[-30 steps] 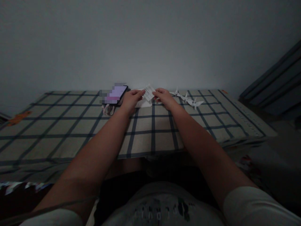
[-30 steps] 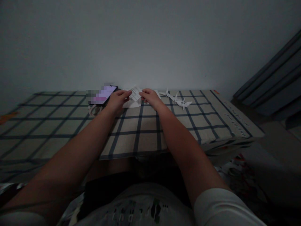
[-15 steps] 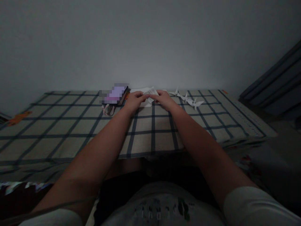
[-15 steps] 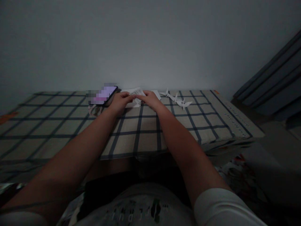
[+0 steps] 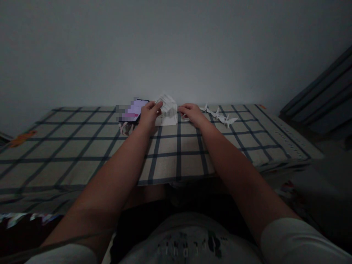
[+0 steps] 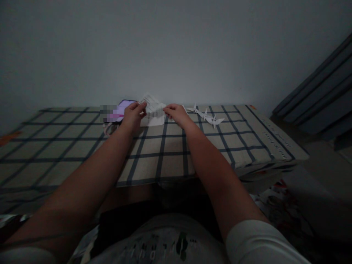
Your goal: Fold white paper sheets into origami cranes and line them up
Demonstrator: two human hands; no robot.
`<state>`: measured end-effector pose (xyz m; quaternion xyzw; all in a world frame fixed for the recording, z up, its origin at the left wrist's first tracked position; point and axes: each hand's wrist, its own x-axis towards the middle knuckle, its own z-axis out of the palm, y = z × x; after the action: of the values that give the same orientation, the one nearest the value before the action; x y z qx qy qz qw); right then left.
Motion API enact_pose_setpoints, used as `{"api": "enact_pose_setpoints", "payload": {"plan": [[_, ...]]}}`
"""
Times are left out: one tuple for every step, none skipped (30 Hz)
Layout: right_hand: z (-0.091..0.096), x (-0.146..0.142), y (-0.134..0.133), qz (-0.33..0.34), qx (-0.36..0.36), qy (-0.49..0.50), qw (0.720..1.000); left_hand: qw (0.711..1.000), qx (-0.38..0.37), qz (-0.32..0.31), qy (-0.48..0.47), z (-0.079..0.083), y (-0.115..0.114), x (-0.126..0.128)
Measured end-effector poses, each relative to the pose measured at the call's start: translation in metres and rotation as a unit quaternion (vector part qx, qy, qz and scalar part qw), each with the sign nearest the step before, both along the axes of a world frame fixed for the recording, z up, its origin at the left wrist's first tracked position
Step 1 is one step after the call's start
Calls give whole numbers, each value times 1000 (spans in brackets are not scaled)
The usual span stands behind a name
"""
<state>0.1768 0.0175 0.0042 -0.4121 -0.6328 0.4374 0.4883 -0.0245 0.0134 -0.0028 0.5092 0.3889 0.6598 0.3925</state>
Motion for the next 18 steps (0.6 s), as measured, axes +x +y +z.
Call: {"api": "enact_pose_setpoints", "payload": {"plan": [[0,1,1,-5,-3,3,1000,1000,-5,10,-20,1,2,-3],[0,2,1,-11,-5,8,1000,999,-16,9,-29,2,3,-5],[1,2,1,-17,-7,14,1000,999,-23,4,-41,3,3,-6],[2,2,0,-22,-7,20,1000,998,-29,-5,-46,4,2,-6],[3,2,-1,-25,-7,25,999,998,-32,-16,-47,4,1,-6],[4,1,-3,-25,-7,28,999,998,-33,-30,-42,4,0,-4],[5,-1,-5,-19,-7,28,999,998,-34,-46,-33,4,-2,-2],[5,-2,-6,-8,-8,26,1000,997,-36,-61,-18,4,-4,0],[6,-4,-8,5,-10,22,1000,995,-45,-85,-5,3,-6,3],[6,-5,-9,15,-11,17,1000,994,-52,-96,4,3,-8,5],[6,-6,-10,23,-15,14,1000,994,-56,-96,7,3,-10,6],[6,-7,-11,25,-18,13,999,993,-60,-98,6,3,-11,7],[6,-7,-11,23,-23,15,999,993,-60,-99,3,3,-12,7],[6,-7,-11,19,-28,18,999,993,-60,-99,0,3,-12,7],[6,-7,-11,12,-34,21,999,993,-60,-100,-2,3,-12,7],[6,-7,-11,7,-40,22,999,993,-59,-103,-3,3,-12,6],[6,-6,-11,4,-45,21,999,993,-59,-106,-2,3,-12,6],[6,-6,-11,6,-48,16,999,992,-60,-110,0,3,-12,5]]}}
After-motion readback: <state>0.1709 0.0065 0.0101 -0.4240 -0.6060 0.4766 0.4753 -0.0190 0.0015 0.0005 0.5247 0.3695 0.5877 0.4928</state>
